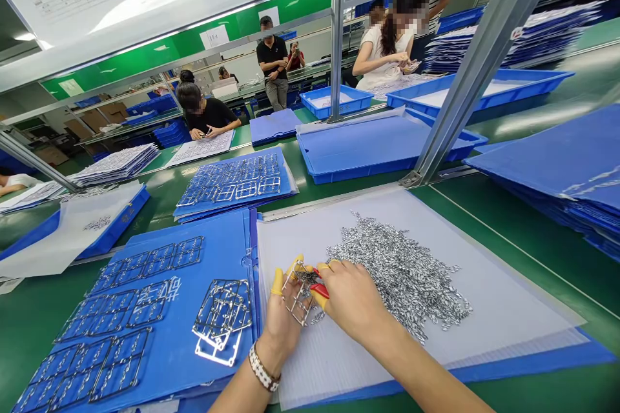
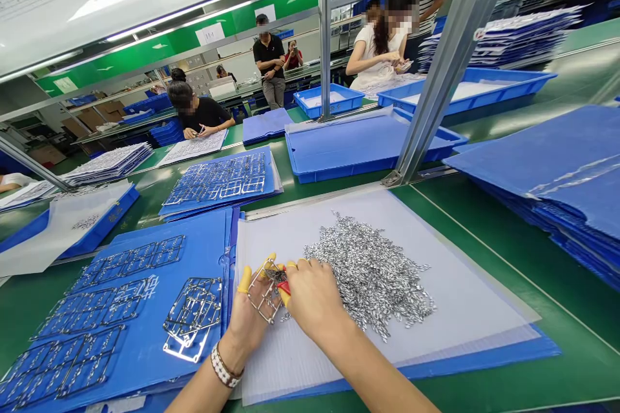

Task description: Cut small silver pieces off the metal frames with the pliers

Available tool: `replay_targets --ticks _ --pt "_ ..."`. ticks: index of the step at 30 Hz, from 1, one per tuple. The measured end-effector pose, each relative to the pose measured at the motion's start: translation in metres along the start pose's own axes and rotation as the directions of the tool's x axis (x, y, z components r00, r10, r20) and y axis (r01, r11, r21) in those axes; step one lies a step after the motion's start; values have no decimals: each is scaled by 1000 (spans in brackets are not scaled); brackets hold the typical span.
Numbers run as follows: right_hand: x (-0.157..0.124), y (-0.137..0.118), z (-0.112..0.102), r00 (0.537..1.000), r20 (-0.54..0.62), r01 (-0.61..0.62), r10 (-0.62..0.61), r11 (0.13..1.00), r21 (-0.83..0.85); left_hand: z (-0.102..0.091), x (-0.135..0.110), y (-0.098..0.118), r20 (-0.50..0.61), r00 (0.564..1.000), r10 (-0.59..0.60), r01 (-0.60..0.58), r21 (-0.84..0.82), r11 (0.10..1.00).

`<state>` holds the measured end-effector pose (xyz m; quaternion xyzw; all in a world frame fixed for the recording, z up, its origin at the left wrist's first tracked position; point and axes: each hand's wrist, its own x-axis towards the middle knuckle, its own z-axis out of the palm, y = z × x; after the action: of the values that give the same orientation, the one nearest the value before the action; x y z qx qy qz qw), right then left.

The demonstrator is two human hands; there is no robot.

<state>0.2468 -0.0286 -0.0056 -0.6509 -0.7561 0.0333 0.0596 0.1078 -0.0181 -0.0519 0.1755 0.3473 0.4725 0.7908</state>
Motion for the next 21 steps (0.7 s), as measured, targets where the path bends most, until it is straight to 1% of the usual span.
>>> replay_targets --ticks 6,12,17,21 --pt "1 -2 2 1000 -20 16 -17 1000 -27 0 0 0 4 1000 5 -5 2 1000" --pt "-7 6 2 999 -30 -10 10 1000 -17 1 -2 6 -4 1000 -19 18 -81 997" --pt "-18 11 10 999 -5 -31 31 999 -30 2 -2 10 22 999 -49 52 -145 988" --pt "-18 8 16 1000 -20 -19 18 999 -29 2 -1 9 33 999 -30 35 -147 988"
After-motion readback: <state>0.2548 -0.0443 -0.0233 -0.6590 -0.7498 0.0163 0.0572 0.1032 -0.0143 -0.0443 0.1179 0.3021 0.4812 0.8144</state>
